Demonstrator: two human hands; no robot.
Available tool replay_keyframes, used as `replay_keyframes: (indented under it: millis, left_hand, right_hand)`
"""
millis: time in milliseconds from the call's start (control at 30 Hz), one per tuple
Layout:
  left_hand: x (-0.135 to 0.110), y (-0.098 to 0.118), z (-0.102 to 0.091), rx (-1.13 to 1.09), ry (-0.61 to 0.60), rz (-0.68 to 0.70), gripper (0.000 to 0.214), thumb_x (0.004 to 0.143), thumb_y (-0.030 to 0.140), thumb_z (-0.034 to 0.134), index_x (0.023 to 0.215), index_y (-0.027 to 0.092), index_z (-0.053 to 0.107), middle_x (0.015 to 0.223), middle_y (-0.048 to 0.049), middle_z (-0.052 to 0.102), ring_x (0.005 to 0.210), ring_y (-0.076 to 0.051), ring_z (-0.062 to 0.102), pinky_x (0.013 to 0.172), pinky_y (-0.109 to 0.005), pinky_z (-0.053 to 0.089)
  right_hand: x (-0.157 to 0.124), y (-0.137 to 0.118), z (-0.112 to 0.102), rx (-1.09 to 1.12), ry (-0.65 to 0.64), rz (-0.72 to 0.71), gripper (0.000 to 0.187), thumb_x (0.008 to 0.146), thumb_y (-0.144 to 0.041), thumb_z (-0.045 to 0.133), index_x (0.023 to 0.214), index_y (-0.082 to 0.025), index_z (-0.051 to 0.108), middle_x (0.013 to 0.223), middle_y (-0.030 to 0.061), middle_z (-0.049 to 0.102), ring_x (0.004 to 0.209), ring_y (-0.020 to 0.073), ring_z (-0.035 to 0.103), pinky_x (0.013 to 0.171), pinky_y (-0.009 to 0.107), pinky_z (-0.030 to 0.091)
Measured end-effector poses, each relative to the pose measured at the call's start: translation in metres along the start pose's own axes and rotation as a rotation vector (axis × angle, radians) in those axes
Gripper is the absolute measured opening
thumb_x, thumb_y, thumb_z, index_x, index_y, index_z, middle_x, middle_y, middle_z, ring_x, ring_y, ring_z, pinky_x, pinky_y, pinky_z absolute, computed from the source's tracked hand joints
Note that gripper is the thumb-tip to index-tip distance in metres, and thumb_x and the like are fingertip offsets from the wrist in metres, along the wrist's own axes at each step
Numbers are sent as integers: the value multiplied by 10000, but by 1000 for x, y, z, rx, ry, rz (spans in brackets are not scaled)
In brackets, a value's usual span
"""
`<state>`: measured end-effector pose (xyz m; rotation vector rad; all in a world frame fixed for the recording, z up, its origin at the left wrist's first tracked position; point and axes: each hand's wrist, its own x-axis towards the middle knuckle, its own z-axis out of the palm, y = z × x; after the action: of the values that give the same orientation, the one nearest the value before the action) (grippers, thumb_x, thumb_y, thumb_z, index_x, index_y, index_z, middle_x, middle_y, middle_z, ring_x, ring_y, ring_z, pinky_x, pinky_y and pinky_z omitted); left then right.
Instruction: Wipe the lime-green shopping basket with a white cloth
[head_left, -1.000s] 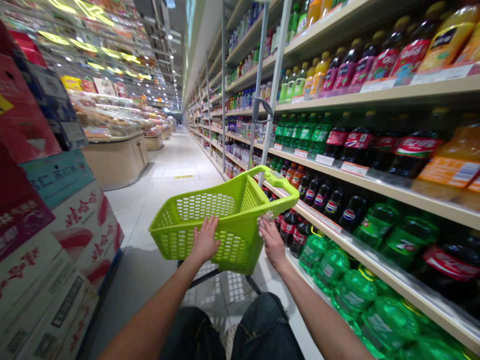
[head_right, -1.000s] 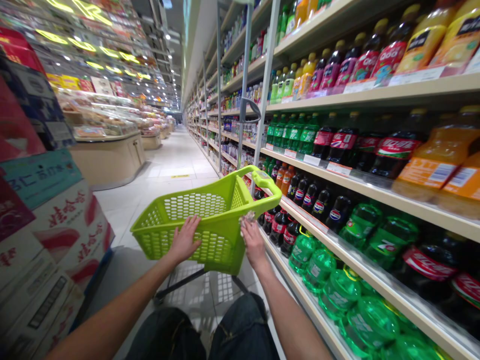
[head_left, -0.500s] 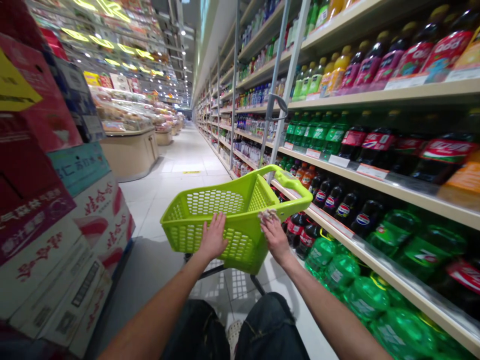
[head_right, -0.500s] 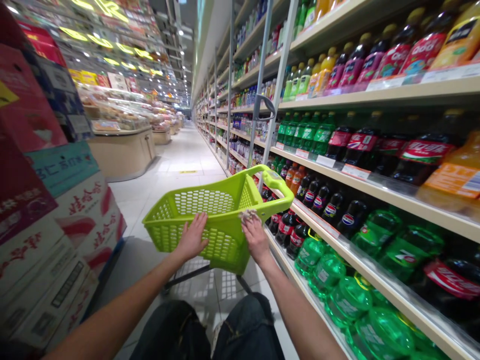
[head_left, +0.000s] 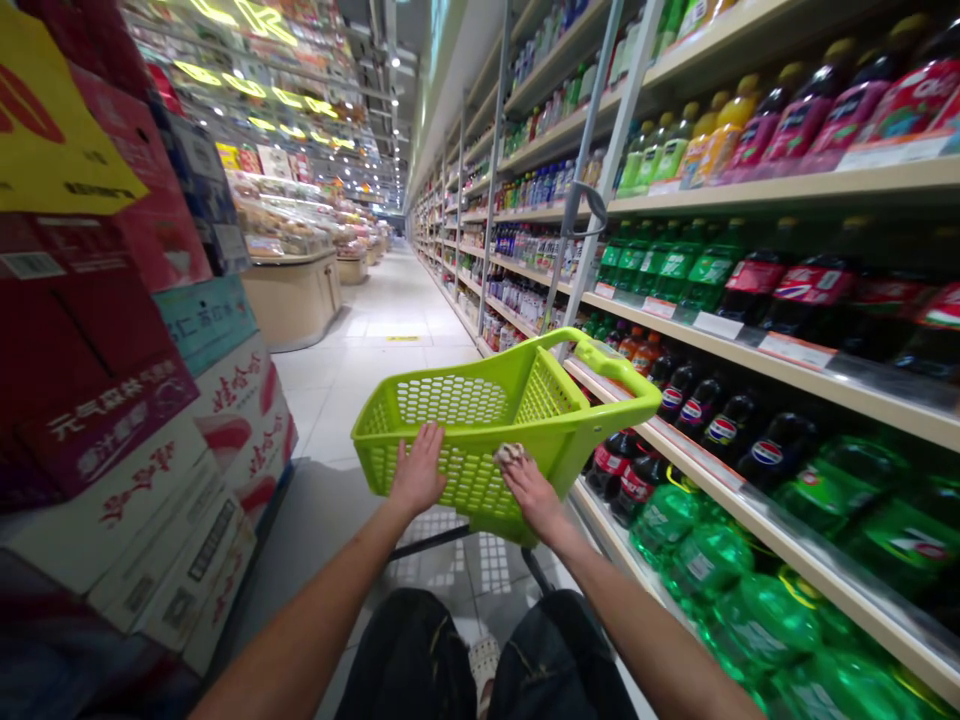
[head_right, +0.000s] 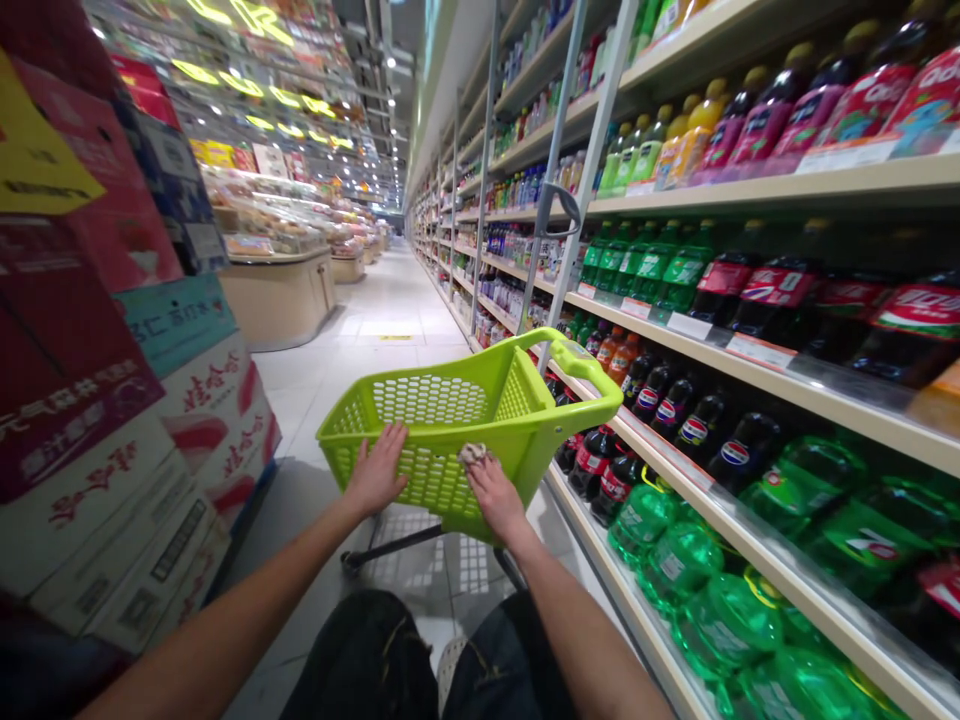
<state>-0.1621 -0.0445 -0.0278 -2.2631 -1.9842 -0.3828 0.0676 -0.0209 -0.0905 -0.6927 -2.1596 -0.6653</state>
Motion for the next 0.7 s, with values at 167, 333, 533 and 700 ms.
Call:
replay_keyframes:
  millis: [167, 333, 533, 700]
  left_hand:
    - [0, -12, 0, -30, 13, -13, 700, 695, 214, 494, 1339, 133, 234, 1435, -98, 186, 1324, -230, 125, 1060, -486, 134]
    - [-1, -19, 3, -17, 30, -128, 738, 676, 206, 497, 1345, 96, 205, 1439, -114, 163, 1325, -264, 95, 1047, -513, 163]
    - [-10, -41, -4, -12, -4, -16, 710, 675, 180, 475, 1341, 125, 234, 1436, -87, 191, 1323, -232, 126, 1067, -469, 132]
    - [-15, -73, -3, -24, 13, -241, 696, 648, 71, 413, 1327, 94, 257, 1423, -111, 224, 1315, -229, 165, 1050, -486, 182]
  right_hand:
    - [5, -20, -1, 88, -87, -67, 306, 879, -118, 361, 1116, -153, 552, 1214, 66, 536, 1289, 154, 233, 1042, 371, 340]
    - [45, -10, 3, 106, -81, 9, 325, 873, -98, 364, 1149, -143, 530, 1241, 92, 509, 1303, 186, 196, 1053, 455, 287]
    - [11, -36, 28, 93, -204, -146, 319, 887, -120, 332, 1129, -115, 540, 1185, 109, 550, 1274, 182, 280, 990, 384, 394]
    - [63, -57, 32, 154, -157, -134, 315, 883, -122, 351, 1140, -127, 533, 1235, 86, 513, 1305, 203, 192, 1024, 420, 339]
